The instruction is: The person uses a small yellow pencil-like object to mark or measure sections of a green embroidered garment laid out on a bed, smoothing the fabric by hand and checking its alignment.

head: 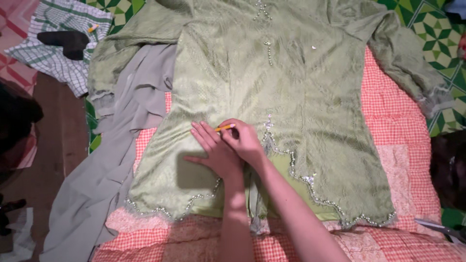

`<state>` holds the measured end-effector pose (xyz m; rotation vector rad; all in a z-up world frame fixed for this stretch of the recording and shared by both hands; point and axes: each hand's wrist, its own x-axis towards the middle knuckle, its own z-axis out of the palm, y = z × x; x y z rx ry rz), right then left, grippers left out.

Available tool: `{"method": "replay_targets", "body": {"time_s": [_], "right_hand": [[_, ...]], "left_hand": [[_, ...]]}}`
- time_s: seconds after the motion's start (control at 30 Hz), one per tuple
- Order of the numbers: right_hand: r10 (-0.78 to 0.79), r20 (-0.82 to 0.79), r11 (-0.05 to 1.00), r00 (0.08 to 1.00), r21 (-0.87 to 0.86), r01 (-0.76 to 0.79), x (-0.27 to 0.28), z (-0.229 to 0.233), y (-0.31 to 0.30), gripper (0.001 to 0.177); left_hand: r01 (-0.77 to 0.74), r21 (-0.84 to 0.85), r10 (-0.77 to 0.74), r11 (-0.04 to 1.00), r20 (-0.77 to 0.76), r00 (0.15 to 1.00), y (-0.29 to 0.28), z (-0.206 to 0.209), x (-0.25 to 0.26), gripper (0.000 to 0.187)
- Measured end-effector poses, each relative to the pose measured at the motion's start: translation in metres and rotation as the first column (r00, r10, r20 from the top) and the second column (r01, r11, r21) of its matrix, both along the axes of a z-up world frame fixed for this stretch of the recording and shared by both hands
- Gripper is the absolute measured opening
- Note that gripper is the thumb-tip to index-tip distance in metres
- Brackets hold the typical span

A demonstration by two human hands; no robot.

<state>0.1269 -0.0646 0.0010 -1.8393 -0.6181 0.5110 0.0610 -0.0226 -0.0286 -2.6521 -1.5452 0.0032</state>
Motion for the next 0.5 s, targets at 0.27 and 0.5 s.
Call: {"method": "replay_targets", "body": {"time_s": [0.27,0.5], "right_hand": [[0.085,0.318,0.996,0.944,-0.041,-0.076,0.004,0.004,0.007,0.015],[0.137,0.289,0.987,0.947,-0.123,-0.105,0.008,0.023,0.012,0.015]], "left_hand": [[-0.005,0.013,0.005,1.0,0.002,1.0,0.0,0.007,0.002,0.068],[0.017,-0.015,-0.018,1.0,-0.044,0.999,-0.003,0.023,0.003,0.076]]}}
